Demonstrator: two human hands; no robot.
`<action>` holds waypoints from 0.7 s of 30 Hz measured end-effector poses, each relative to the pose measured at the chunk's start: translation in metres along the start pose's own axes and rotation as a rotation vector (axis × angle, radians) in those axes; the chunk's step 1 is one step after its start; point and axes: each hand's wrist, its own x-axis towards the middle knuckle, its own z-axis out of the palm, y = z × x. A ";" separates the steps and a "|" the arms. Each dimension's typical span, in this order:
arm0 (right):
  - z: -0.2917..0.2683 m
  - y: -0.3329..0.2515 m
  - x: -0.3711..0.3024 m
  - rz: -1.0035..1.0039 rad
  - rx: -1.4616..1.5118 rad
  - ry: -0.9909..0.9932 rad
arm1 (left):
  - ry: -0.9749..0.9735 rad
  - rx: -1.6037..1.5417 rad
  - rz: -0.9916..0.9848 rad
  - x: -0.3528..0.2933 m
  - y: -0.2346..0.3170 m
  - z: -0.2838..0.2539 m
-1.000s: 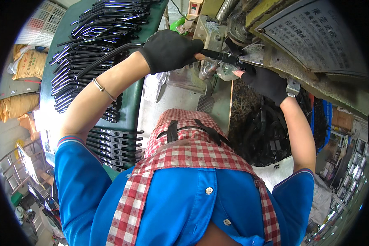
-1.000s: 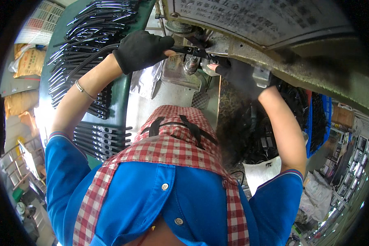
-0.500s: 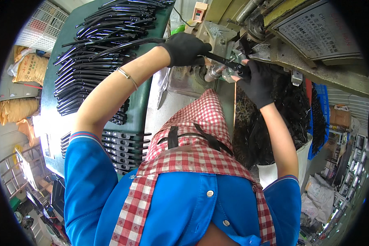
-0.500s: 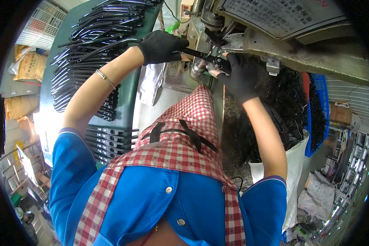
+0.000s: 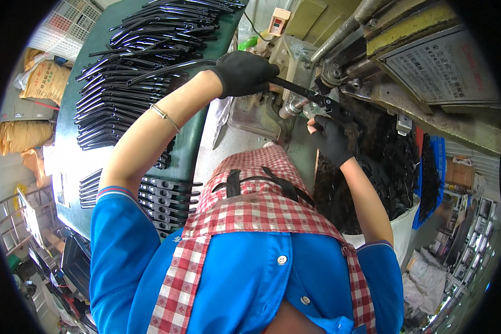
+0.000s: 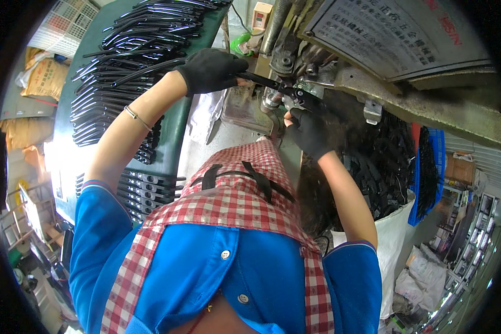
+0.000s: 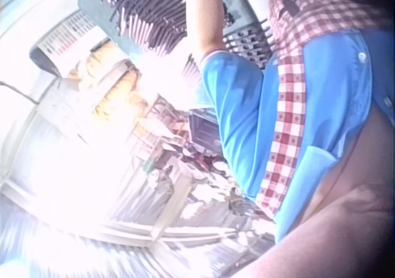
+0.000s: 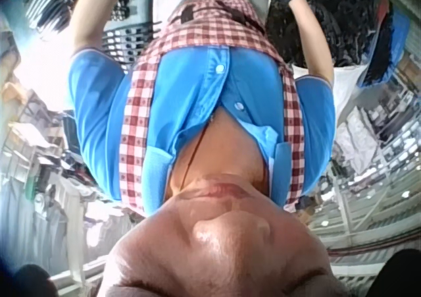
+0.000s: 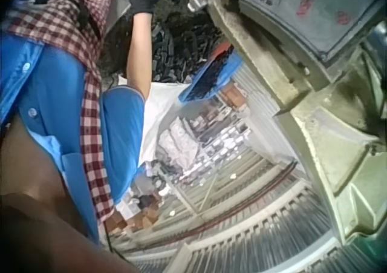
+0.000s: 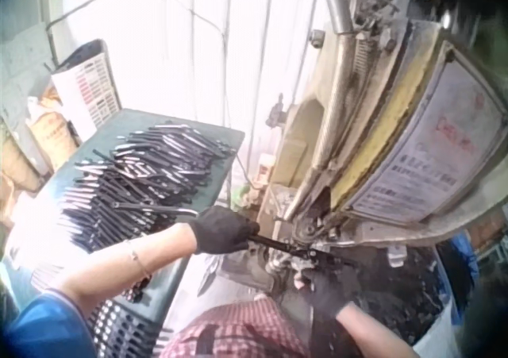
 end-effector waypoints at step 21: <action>0.035 0.119 0.086 0.355 -0.709 -0.075 | -0.586 -0.237 -0.602 -0.318 -0.053 0.052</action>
